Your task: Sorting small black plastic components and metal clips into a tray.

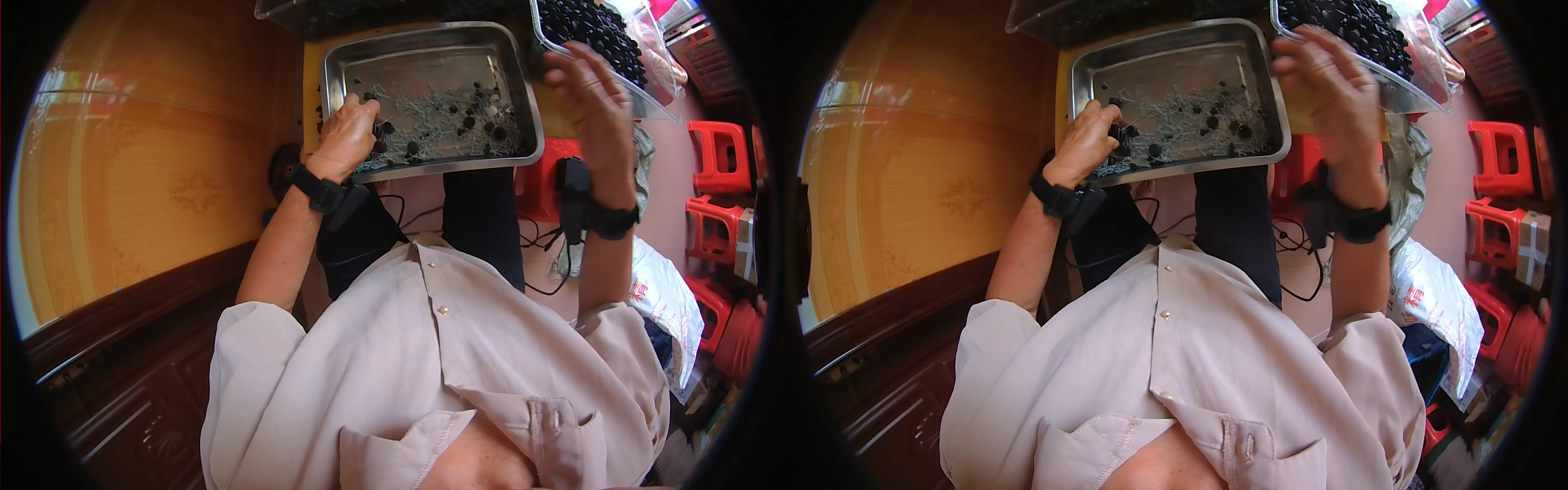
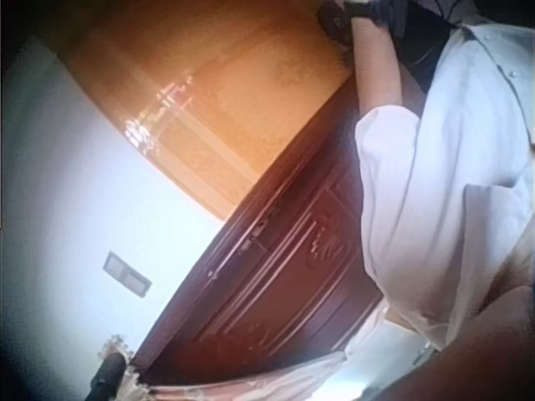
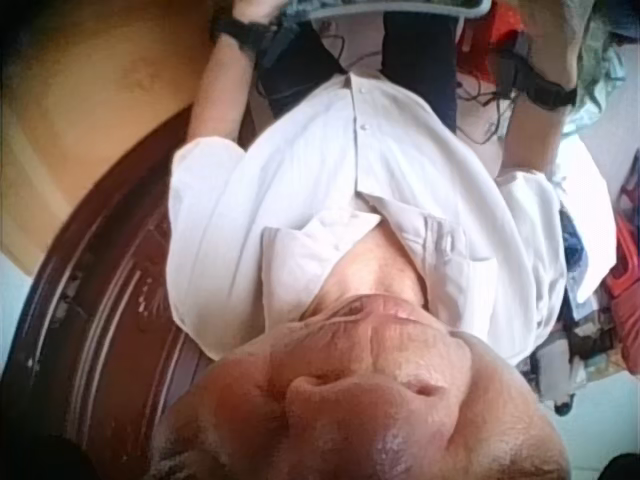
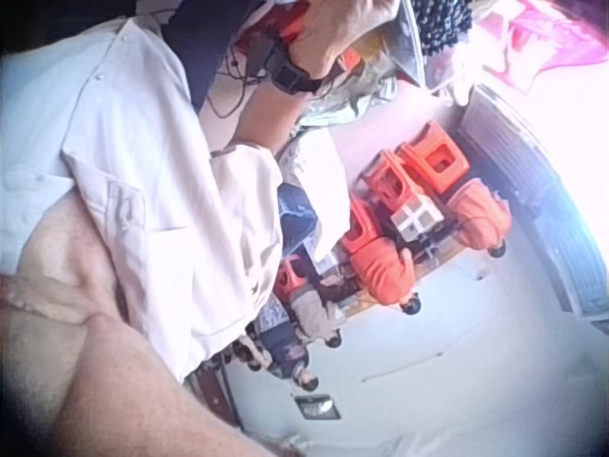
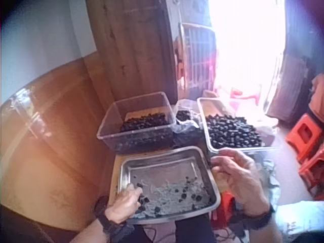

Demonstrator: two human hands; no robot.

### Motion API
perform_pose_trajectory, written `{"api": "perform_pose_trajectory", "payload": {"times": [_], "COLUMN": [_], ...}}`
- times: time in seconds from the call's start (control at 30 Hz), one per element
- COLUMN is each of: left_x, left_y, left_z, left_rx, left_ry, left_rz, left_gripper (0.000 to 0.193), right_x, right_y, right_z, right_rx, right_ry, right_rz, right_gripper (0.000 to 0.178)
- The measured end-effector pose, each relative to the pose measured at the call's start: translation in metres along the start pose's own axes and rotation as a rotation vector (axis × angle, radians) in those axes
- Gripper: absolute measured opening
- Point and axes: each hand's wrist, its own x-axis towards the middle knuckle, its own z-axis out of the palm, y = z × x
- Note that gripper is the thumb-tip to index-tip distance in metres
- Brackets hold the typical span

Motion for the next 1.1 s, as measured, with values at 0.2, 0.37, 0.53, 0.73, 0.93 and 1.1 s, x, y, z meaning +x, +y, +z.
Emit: {"api": "perform_pose_trajectory", "payload": {"times": [0.2, 0.37, 0.53, 0.73, 0.93, 1.1], "left_x": [0.002, 0.003, 0.005, -0.001, -0.011, -0.017], "left_y": [0.009, -0.002, 0.006, 0.002, 0.023, 0.037], "left_z": [0.001, -0.005, 0.004, -0.004, -0.020, -0.015], "left_rx": [-0.144, -0.035, 0.056, -0.531, -1.367, -1.706], "left_ry": [-0.035, 0.104, 0.005, -0.069, -0.224, -0.261], "left_rz": [-0.017, 0.043, 0.019, -0.095, -0.391, -0.419], "left_gripper": [0.025, 0.018, 0.013, 0.018, 0.014, 0.016], "right_x": [-0.038, -0.031, -0.020, -0.024, -0.030, -0.035], "right_y": [0.075, 0.096, 0.115, 0.106, 0.098, 0.100], "right_z": [0.039, 0.066, 0.065, 0.061, 0.062, 0.069], "right_rx": [-1.040, -1.415, -1.514, -1.287, -0.988, -0.792], "right_ry": [-0.428, -0.482, -0.595, -0.408, -0.214, -0.110], "right_rz": [-0.182, -0.161, -0.117, -0.149, -0.168, -0.101], "right_gripper": [0.018, 0.019, 0.014, 0.012, 0.010, 0.007]}}
